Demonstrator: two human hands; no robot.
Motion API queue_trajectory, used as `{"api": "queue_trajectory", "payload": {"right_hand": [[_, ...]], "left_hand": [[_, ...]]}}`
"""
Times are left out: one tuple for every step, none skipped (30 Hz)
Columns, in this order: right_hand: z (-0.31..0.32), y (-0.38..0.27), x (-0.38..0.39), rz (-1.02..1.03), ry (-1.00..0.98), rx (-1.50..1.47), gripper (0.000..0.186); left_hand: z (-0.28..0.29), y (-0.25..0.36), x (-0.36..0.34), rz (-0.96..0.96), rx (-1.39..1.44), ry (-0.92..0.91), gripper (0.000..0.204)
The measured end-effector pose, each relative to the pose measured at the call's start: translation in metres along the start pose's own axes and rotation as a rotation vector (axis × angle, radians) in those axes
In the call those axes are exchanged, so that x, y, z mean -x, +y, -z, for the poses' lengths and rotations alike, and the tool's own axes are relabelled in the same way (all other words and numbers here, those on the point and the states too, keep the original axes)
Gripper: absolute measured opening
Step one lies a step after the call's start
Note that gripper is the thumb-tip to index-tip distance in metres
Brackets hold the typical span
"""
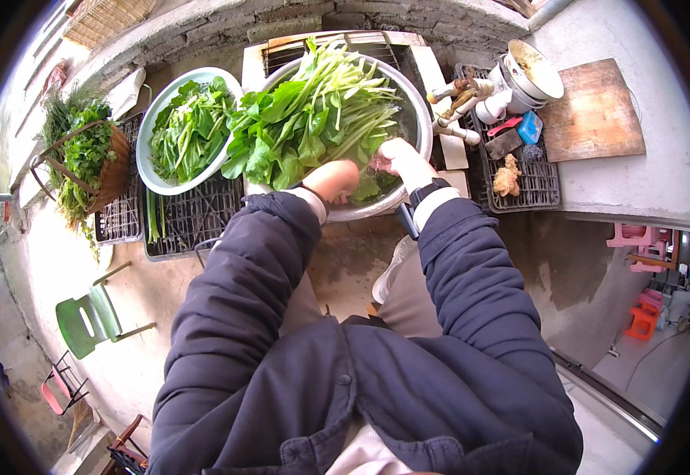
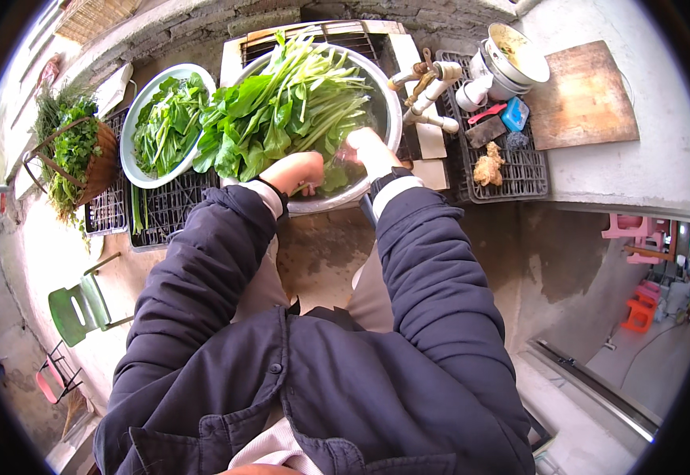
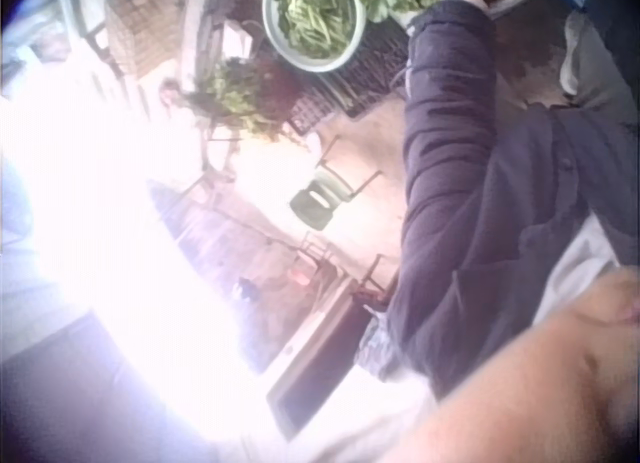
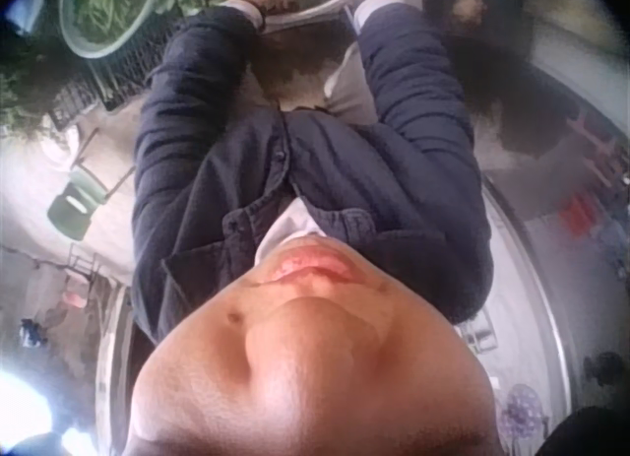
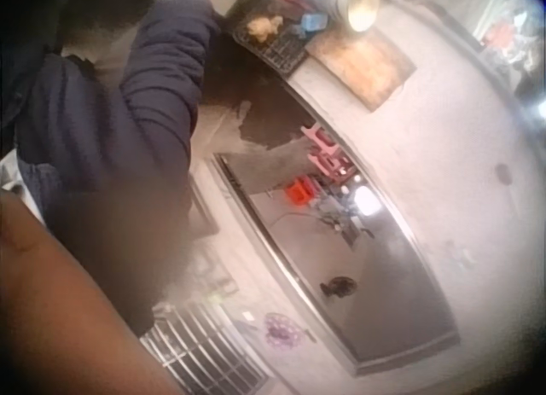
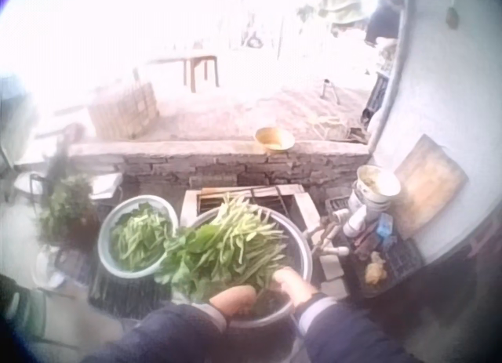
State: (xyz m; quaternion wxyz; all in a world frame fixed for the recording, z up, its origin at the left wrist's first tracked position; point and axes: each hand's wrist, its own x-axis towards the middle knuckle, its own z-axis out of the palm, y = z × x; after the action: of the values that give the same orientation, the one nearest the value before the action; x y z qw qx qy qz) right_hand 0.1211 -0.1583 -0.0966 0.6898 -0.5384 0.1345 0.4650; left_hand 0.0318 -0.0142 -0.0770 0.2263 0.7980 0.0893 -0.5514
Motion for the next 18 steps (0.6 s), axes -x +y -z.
{"api": "queue_trajectory", "payload": {"right_hand": [[-0.003, -0.002, 0.001, 0.038, -0.002, -0.042, 0.014], [-0.006, -0.004, 0.005, 0.045, 0.057, -0.073, 0.013], [-0.011, -0.013, 0.006, 0.019, 0.074, -0.047, 0.013], [-0.013, -0.018, 0.013, 0.144, 0.008, 0.169, 0.014], [-0.015, -0.025, 0.021, 0.230, -0.062, 0.227, 0.016], [-0.017, -0.032, 0.030, 0.202, -0.063, 0.034, 0.019], [-0.019, -0.039, 0.039, 0.230, 0.001, 0.118, 0.023], [-0.023, -0.046, 0.046, 0.206, 0.049, 0.204, 0.024], [-0.024, -0.050, 0.056, 0.260, 0.038, 0.254, 0.023], [-0.025, -0.054, 0.066, 0.322, -0.002, 0.285, 0.023], [-0.027, -0.058, 0.074, 0.364, 0.000, 0.364, 0.023], [-0.029, -0.061, 0.080, 0.405, -0.008, 0.433, 0.023], [-0.031, -0.064, 0.085, 0.447, -0.018, 0.501, 0.023], [-0.032, -0.067, 0.089, 0.465, -0.019, 0.464, 0.024], [-0.034, -0.069, 0.092, 0.484, -0.018, 0.426, 0.025], [-0.035, -0.071, 0.094, 0.516, -0.027, 0.384, 0.026], [-0.036, -0.072, 0.095, 0.562, -0.003, 0.397, 0.023], [-0.037, -0.073, 0.096, 0.559, -0.003, 0.406, 0.022]], "left_hand": [[0.000, -0.001, -0.002, -0.162, -0.009, 0.153, 0.020], [0.001, -0.001, -0.003, -0.327, -0.019, 0.310, 0.021], [0.002, 0.000, -0.002, -0.414, 0.184, 0.433, 0.019], [0.004, 0.001, 0.001, -0.495, 0.546, 0.512, 0.018], [0.006, 0.003, 0.006, -0.539, 0.762, 0.535, 0.017], [0.009, 0.006, 0.012, -0.520, 0.916, 0.526, 0.014], [0.012, 0.008, 0.020, -0.531, 0.828, 0.523, 0.013], [0.015, 0.009, 0.029, -0.550, 0.748, 0.506, 0.014], [0.017, 0.010, 0.037, -0.559, 0.667, 0.497, 0.015], [0.019, 0.011, 0.045, -0.584, 0.678, 0.512, 0.016], [0.021, 0.011, 0.053, -0.599, 0.689, 0.533, 0.017], [0.022, 0.011, 0.059, -0.622, 0.700, 0.553, 0.018], [0.024, 0.010, 0.064, -0.627, 0.750, 0.546, 0.019], [0.025, 0.008, 0.069, -0.624, 0.750, 0.565, 0.018], [0.026, 0.006, 0.072, -0.585, 0.726, 0.563, 0.017], [0.026, 0.004, 0.075, -0.567, 0.705, 0.556, 0.016], [0.025, 0.003, 0.077, -0.567, 0.696, 0.558, 0.016], [0.025, 0.003, 0.079, -0.570, 0.688, 0.567, 0.016]]}}
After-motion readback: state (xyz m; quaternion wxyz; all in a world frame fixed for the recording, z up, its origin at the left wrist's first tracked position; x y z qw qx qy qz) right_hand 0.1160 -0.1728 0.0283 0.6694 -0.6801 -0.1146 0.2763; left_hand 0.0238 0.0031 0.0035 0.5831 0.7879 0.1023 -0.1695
